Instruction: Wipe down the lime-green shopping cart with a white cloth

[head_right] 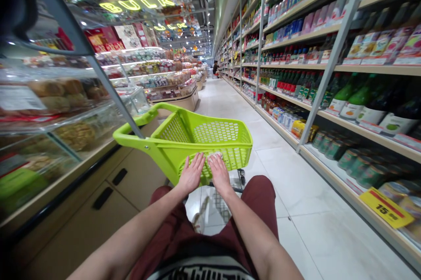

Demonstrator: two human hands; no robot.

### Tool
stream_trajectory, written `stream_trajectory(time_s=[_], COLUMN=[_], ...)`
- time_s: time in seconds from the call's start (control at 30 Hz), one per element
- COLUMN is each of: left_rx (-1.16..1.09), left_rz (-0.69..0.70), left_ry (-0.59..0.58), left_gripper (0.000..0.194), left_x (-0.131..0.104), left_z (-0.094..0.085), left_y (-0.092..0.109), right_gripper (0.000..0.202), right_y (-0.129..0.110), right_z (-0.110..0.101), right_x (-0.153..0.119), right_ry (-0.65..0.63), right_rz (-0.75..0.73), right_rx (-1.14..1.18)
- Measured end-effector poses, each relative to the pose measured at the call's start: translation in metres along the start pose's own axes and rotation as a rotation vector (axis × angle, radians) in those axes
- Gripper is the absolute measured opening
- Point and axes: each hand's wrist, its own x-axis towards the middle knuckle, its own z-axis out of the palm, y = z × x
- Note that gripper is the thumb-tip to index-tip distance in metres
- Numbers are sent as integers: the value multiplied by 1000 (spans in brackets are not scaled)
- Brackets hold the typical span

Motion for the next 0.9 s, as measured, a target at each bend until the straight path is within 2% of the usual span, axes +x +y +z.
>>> stream_trajectory(time_s=[0.07,0.13,0.3,0.4,0.5,0.67,0.77,0.9], left_rx=[-1,2,9,13,26,29,24,39], left_rz=[-14,-31,-77,-103,-91,-47,-36,-59], left_ry=[-3,13,79,103,107,65,38,81], left_gripper=[58,58,61,62,63,61,62,67], left_x=[-7,-11,-9,-6,-10,-26,-31,-26], left_z=[5,6,-5,-10,-7,4,3,-8], left_y=[-3,-6,-22,-30,-32,-33,-35,-42], right_gripper=[49,50,48,47,48,47,47,49], right_y=[-3,-6,-11,-15,-19,-22,-25,-38], right_z=[0,-5,-29,-26,-7,20,15,-12], right_x=[-9,-7,35,53,44,2,-4,27], right_ry=[-21,17,222,204,121,-21,-24,118], right_rz=[-21,-43,-28,-51,-81,-106,-106,-95], right_rx=[13,49,91,67,53,40,64,120])
